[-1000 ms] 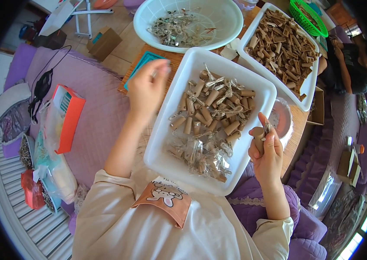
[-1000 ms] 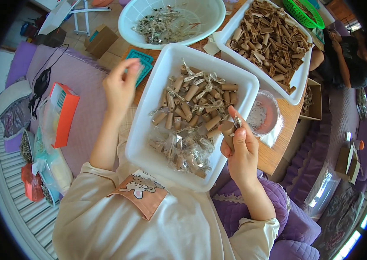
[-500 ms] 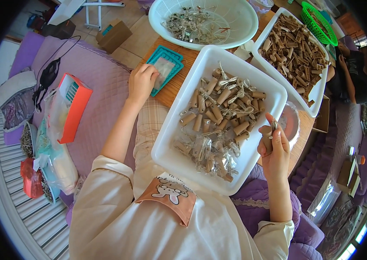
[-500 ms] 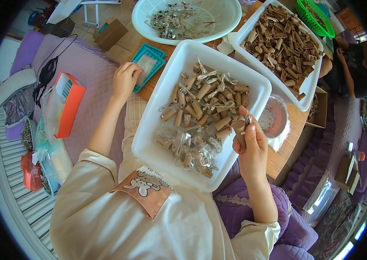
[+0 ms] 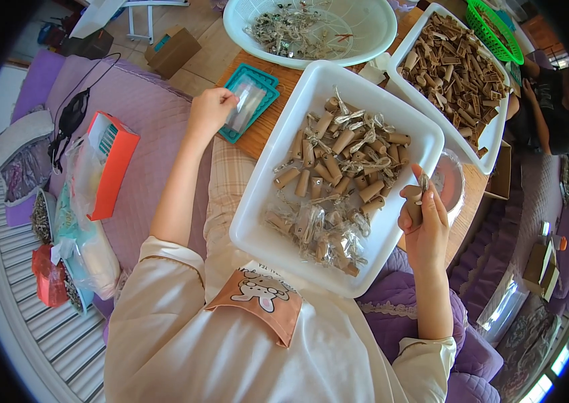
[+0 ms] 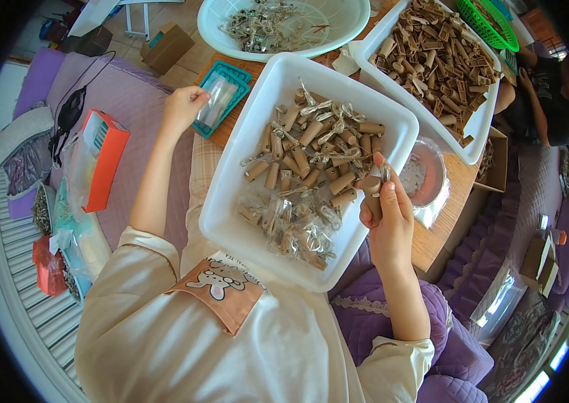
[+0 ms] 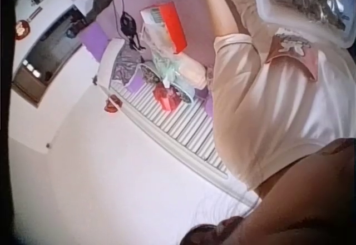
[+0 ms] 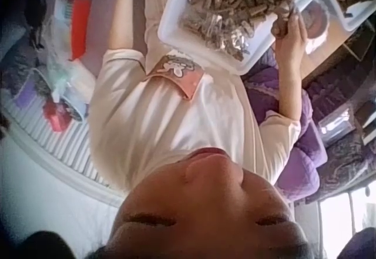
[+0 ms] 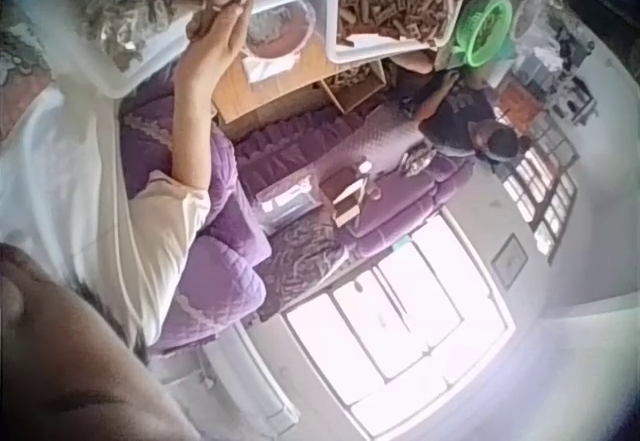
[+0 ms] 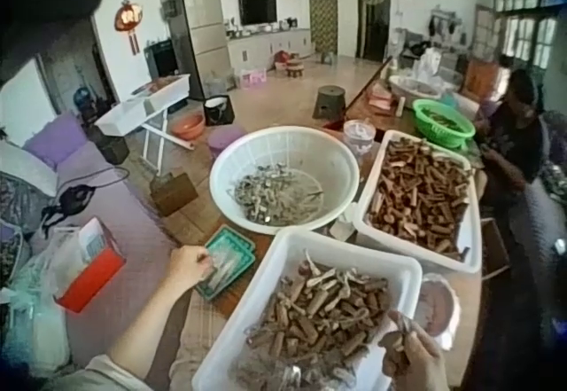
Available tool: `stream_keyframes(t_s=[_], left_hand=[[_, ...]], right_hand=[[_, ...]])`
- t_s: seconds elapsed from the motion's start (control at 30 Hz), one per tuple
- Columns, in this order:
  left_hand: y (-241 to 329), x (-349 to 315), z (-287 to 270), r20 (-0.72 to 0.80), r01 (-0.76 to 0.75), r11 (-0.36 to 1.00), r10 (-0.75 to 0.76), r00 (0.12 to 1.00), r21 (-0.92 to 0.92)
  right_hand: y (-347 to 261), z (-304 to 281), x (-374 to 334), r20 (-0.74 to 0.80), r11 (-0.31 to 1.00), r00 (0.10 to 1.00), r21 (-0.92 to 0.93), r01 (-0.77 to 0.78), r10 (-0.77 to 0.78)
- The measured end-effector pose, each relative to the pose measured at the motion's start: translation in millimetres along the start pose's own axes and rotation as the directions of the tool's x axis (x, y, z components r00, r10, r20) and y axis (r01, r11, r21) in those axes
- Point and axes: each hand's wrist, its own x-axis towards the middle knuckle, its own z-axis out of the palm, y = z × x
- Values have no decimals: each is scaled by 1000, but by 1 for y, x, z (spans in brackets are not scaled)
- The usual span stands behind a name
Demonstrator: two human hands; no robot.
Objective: The person packages small brown cylindrical parts into small clear plastic bags by hand.
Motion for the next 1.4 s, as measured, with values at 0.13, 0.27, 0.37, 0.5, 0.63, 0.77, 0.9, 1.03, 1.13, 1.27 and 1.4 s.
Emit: stream_keyframes(t_s=[0.13, 0.27, 0.37, 0.5, 0.63, 0.77, 0.9, 1.03, 1.13, 1.27, 1.4], left_hand=[[37, -12, -25, 19, -26, 977, 30, 999, -210], [92, -39, -38, 86, -53, 857, 113, 990, -512], [124, -61, -35, 191, -43, 745, 225, 955, -665], [149, -84, -15, 366, 82, 598, 371, 853, -798], [167, -102, -1, 505, 181, 620, 398, 766, -763], [182, -112, 1, 534, 192, 627, 418, 735, -755], [187, -111, 2, 566, 151, 679, 445, 694, -718], [193, -110, 2, 599, 122, 716, 463, 654, -687], [198, -110, 3, 617, 70, 757, 471, 630, -649], [200, -109, 7, 660, 81, 777, 470, 586, -625], [194, -104, 14, 705, 216, 728, 474, 528, -651]], right_hand=[[-4, -3, -3, 23, 999, 999, -11, 45, -45], [-8, 6, -8, -72, 988, 988, -86, 129, -135], [-11, 11, -12, -101, 968, 964, -75, 238, -245], [-11, -4, -20, 58, 865, 907, -278, 417, -418], [-29, 6, -27, 44, 696, 850, -552, 459, -525], [-42, 2, -27, 168, 495, 826, -730, 471, -537], [-47, -4, -26, 184, 487, 862, -761, 429, -472], [-52, -5, -27, 112, 619, 945, -730, 289, -308], [-46, -8, -24, 142, 680, 961, -682, 268, -237], [-40, -12, -17, 248, 644, 898, -629, 435, -363], [-43, -17, -16, 246, 703, 928, -605, 374, -281]])
